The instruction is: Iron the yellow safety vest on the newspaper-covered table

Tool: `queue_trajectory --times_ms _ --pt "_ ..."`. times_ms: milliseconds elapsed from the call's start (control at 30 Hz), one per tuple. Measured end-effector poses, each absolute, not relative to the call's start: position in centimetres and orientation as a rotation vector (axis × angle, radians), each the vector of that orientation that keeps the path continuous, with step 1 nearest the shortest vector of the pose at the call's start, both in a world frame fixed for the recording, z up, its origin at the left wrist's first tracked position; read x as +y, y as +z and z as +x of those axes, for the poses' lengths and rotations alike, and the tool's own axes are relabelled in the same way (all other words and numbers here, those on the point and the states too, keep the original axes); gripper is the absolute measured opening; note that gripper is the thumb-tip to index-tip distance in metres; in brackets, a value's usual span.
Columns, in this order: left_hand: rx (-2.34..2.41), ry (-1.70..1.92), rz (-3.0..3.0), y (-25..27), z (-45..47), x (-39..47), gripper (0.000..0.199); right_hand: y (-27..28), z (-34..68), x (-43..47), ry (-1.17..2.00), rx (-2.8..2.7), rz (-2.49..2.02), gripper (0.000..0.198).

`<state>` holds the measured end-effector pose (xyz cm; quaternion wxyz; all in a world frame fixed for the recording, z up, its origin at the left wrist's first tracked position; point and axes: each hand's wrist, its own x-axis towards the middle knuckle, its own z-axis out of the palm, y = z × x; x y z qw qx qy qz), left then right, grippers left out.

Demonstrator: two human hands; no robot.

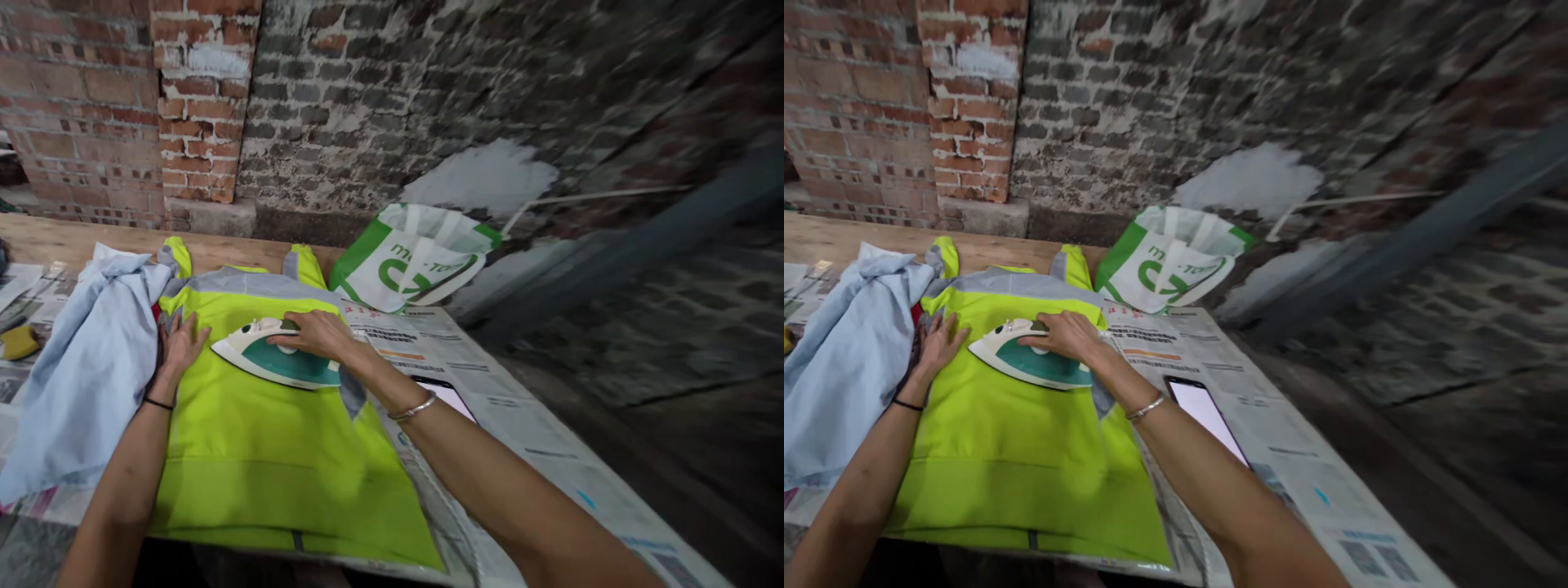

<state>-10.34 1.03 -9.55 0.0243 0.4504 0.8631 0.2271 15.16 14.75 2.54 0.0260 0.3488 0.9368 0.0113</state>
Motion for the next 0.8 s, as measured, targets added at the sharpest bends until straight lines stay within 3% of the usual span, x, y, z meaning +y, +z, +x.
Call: queue_trajectory --times_ms 133,400,600,800 --pt "2.689 0.701 1.383 -9.4 -10.3 1.1 0.051 1.9 14.0 15.0 0.089 2.869 1.344 0.072" --pt "2.711 0.663 1.406 -9.6 -10.4 1.0 0.051 1.2 9.3 19.2 0.106 2.869 1.573 0.065" --pt "2.706 0.663 1.412 -9.6 -10.6 1.0 0.051 1.9 11.0 19.3 0.025 2.906 1.32 0.069" --pt "2.689 0.681 1.414 -9.2 -10.5 0.9 0.053 2.8 16.3 14.1 0.009 2.903 1.064 0.058"
